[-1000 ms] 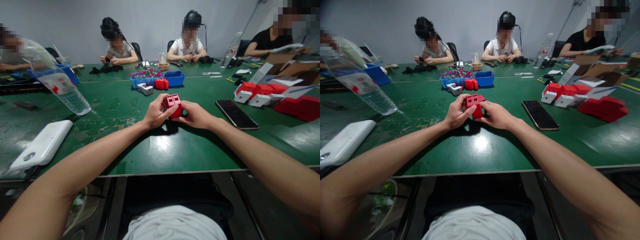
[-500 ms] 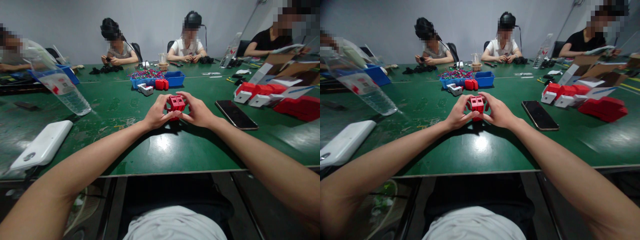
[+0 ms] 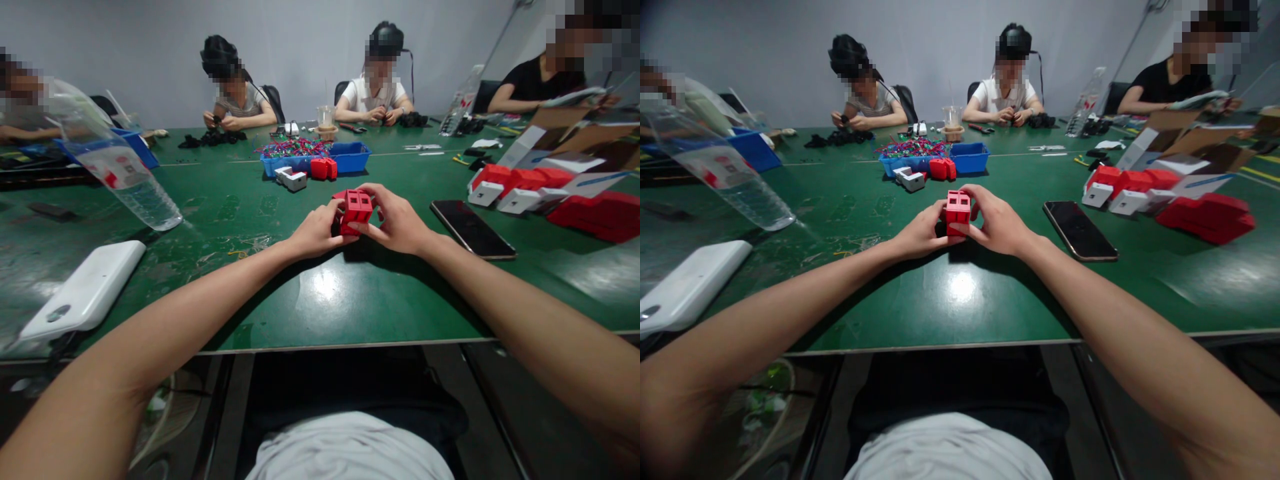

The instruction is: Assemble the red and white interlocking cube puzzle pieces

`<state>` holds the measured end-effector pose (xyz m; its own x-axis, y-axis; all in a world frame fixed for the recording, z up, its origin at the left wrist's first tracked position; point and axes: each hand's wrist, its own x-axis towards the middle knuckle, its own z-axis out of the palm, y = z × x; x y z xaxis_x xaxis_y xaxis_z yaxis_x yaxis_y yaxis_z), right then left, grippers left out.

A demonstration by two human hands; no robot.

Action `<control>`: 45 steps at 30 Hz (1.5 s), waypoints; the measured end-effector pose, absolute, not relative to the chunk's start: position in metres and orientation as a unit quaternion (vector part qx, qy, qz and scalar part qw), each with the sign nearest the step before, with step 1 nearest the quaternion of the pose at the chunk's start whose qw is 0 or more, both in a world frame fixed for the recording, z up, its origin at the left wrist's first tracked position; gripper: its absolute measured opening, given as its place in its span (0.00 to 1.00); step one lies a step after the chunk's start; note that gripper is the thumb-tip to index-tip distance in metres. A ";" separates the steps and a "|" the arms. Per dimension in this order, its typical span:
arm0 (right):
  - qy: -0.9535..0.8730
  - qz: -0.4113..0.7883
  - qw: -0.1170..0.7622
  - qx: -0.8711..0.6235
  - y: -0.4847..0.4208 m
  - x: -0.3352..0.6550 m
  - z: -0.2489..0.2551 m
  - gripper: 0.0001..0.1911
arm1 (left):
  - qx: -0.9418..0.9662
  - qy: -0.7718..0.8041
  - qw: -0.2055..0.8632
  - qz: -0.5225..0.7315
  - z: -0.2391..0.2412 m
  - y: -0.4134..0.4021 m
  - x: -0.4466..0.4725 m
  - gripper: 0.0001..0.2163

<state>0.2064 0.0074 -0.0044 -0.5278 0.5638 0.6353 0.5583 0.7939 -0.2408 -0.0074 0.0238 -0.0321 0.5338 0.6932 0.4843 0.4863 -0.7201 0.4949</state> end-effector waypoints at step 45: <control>-0.843 -0.059 0.395 -0.360 0.023 0.220 -0.009 0.23 | 0.823 0.343 0.178 0.416 -0.028 0.023 -0.011 0.24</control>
<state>0.2196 0.0232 -0.0095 -0.4290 0.5604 0.7085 0.6539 0.7337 -0.1844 -0.0112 0.0227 -0.0285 0.4190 0.7123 0.5631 0.4161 -0.7018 0.5782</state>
